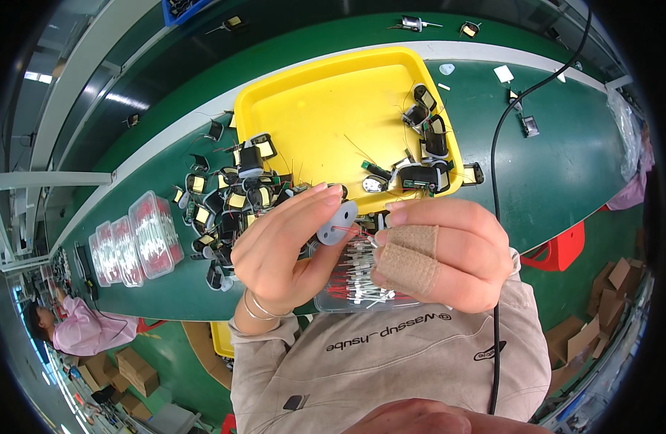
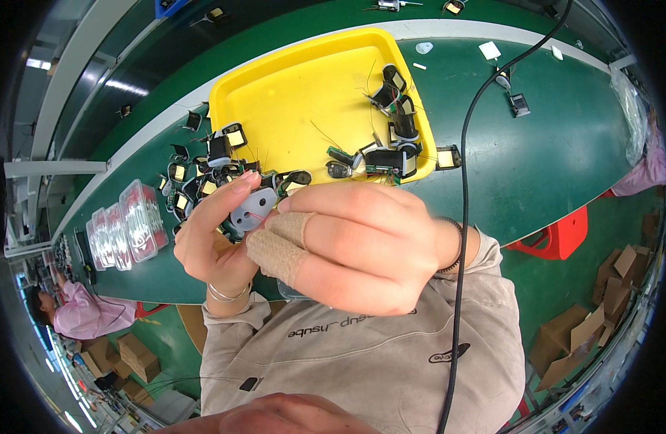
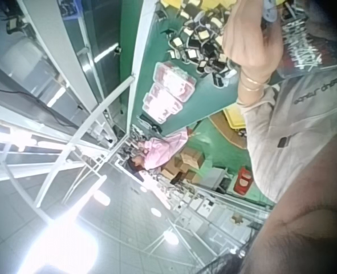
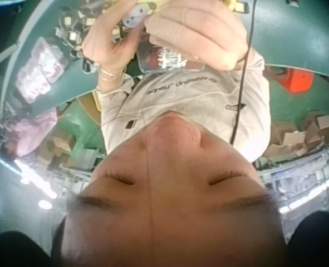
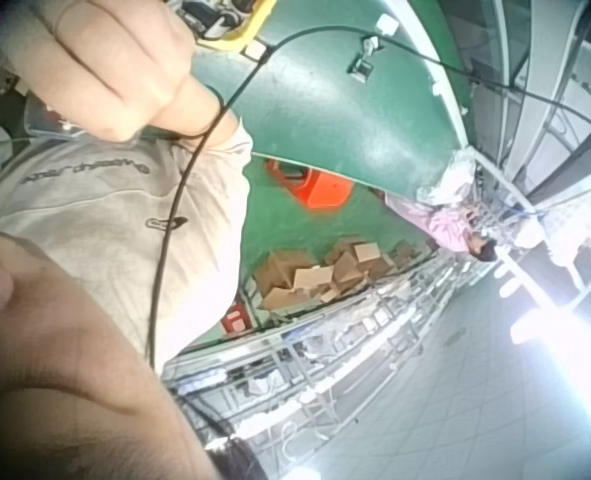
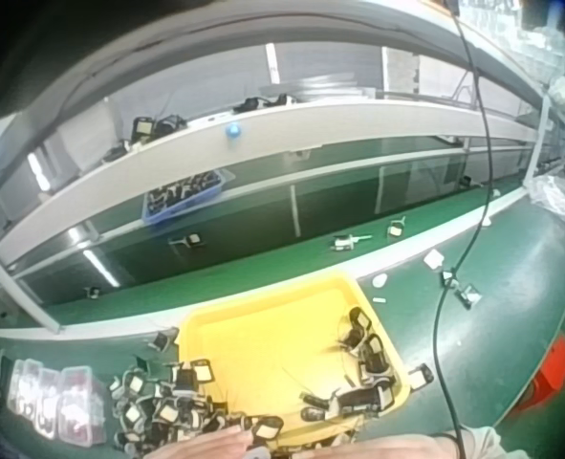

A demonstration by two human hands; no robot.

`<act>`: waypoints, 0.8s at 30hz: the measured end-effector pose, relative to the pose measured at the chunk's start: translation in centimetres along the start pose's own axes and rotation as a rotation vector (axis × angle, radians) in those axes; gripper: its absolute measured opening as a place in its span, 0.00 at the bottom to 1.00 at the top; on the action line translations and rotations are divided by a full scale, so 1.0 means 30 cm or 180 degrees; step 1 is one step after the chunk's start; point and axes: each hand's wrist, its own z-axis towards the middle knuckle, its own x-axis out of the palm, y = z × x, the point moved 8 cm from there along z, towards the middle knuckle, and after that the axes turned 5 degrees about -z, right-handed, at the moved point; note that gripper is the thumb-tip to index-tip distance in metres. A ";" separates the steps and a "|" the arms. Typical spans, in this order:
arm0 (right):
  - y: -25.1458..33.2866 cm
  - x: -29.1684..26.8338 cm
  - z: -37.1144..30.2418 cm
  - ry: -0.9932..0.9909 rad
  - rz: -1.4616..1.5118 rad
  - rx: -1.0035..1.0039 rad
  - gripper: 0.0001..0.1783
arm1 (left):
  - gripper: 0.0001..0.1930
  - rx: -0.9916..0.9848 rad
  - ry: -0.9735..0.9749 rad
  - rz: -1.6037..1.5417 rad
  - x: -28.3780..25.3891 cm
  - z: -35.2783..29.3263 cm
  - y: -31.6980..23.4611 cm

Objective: The person assembles components by inserting small metal pins into plastic housings and securing them by hand and with a small metal tool.

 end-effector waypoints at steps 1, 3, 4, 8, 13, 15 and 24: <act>-0.002 -0.001 0.000 -0.0002 0.0000 0.0003 0.13 | 0.18 -0.0008 0.0000 -0.0007 0.001 0.001 0.001; -0.004 -0.002 0.000 0.0004 0.0025 0.0020 0.13 | 0.18 -0.0002 0.0004 -0.0001 0.001 0.003 0.001; -0.005 -0.003 0.000 0.0002 0.0027 0.0020 0.13 | 0.18 0.0005 0.0004 0.0005 0.000 0.003 0.000; -0.004 -0.005 -0.003 -0.0001 0.0032 -0.0015 0.12 | 0.18 -0.0052 0.0044 0.0068 0.000 0.007 -0.008; -0.002 -0.005 0.001 0.0006 0.0079 0.0006 0.12 | 0.18 -0.0051 0.0045 0.0110 -0.001 0.007 -0.012; -0.003 0.000 0.002 0.0037 0.0030 0.0038 0.13 | 0.18 -0.0027 0.0022 0.0121 -0.001 0.005 -0.009; 0.009 0.007 0.004 -0.0006 -0.0138 -0.0048 0.13 | 0.18 0.0192 -0.0120 0.0410 -0.006 -0.002 -0.012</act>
